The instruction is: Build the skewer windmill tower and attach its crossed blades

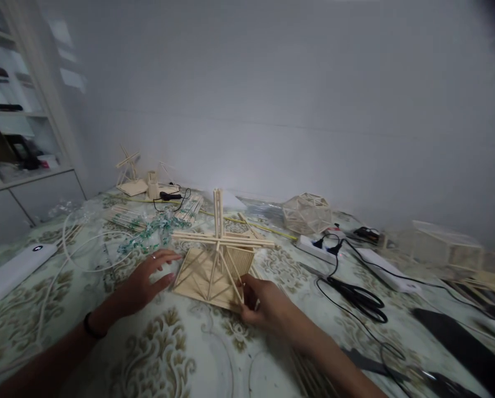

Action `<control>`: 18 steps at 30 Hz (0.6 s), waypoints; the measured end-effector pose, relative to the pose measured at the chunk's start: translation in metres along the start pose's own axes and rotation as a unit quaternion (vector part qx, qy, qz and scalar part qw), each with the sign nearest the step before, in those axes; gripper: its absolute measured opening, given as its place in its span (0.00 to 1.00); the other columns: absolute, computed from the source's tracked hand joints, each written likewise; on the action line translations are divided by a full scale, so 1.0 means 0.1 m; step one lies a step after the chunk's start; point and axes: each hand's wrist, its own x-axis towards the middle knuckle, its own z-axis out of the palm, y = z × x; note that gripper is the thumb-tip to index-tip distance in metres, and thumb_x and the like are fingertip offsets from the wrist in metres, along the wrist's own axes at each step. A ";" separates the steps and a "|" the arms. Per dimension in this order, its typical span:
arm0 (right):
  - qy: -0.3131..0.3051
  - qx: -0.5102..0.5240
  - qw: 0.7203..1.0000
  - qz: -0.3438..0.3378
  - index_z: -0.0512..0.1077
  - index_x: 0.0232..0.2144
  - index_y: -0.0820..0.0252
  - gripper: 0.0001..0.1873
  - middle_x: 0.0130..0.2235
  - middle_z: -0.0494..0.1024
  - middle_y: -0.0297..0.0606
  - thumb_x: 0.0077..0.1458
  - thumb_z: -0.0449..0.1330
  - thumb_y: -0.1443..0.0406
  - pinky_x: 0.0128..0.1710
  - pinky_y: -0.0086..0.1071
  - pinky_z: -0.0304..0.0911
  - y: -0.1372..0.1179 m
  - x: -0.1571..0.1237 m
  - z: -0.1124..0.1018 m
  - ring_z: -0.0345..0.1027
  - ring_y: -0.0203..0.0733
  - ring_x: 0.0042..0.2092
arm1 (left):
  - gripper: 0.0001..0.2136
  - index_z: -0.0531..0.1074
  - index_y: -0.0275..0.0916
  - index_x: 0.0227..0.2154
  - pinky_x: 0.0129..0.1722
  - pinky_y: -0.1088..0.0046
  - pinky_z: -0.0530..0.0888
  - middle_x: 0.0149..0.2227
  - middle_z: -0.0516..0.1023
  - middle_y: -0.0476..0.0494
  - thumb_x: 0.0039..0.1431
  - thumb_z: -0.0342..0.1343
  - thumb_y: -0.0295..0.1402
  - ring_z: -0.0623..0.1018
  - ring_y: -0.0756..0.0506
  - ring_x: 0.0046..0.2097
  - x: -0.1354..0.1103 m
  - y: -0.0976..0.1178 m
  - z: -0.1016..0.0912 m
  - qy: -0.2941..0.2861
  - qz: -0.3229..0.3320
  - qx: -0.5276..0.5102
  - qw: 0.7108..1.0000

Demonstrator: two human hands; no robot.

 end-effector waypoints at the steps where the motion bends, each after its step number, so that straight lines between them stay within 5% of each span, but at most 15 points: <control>1: -0.003 -0.004 1.000 -0.005 0.69 0.35 0.58 0.11 0.28 0.77 0.32 0.46 0.62 0.72 0.28 0.26 0.59 0.02 0.02 -0.01 0.68 0.36 0.27 | 0.18 0.73 0.42 0.57 0.59 0.62 0.72 0.60 0.76 0.39 0.68 0.51 0.38 0.75 0.40 0.60 0.00 -0.01 0.00 -0.023 -0.003 -0.009 1.000; 5: -0.015 0.003 0.999 -0.030 0.71 0.37 0.58 0.13 0.29 0.77 0.32 0.46 0.61 0.72 0.29 0.25 0.61 0.12 0.07 -0.02 0.70 0.36 0.29 | 0.17 0.76 0.41 0.54 0.62 0.60 0.71 0.58 0.79 0.39 0.69 0.50 0.36 0.76 0.41 0.60 0.01 0.03 0.05 -0.057 -0.013 -0.026 0.998; 9: -0.027 0.013 0.998 -0.052 0.72 0.39 0.58 0.12 0.31 0.77 0.31 0.49 0.61 0.71 0.30 0.25 0.63 0.18 0.11 -0.04 0.72 0.36 0.30 | 0.12 0.81 0.41 0.44 0.53 0.65 0.75 0.45 0.85 0.42 0.67 0.54 0.38 0.81 0.42 0.49 0.02 0.10 0.04 -0.071 -0.012 -0.037 0.997; 18: -0.003 -0.022 0.981 -0.192 0.77 0.43 0.57 0.14 0.43 0.79 0.41 0.54 0.61 0.72 0.45 0.33 0.72 0.19 0.36 -0.15 0.75 0.42 0.42 | 0.06 0.74 0.39 0.29 0.40 0.72 0.71 0.32 0.78 0.49 0.62 0.58 0.33 0.76 0.48 0.35 -0.12 0.45 0.06 -0.144 -0.004 -0.069 0.987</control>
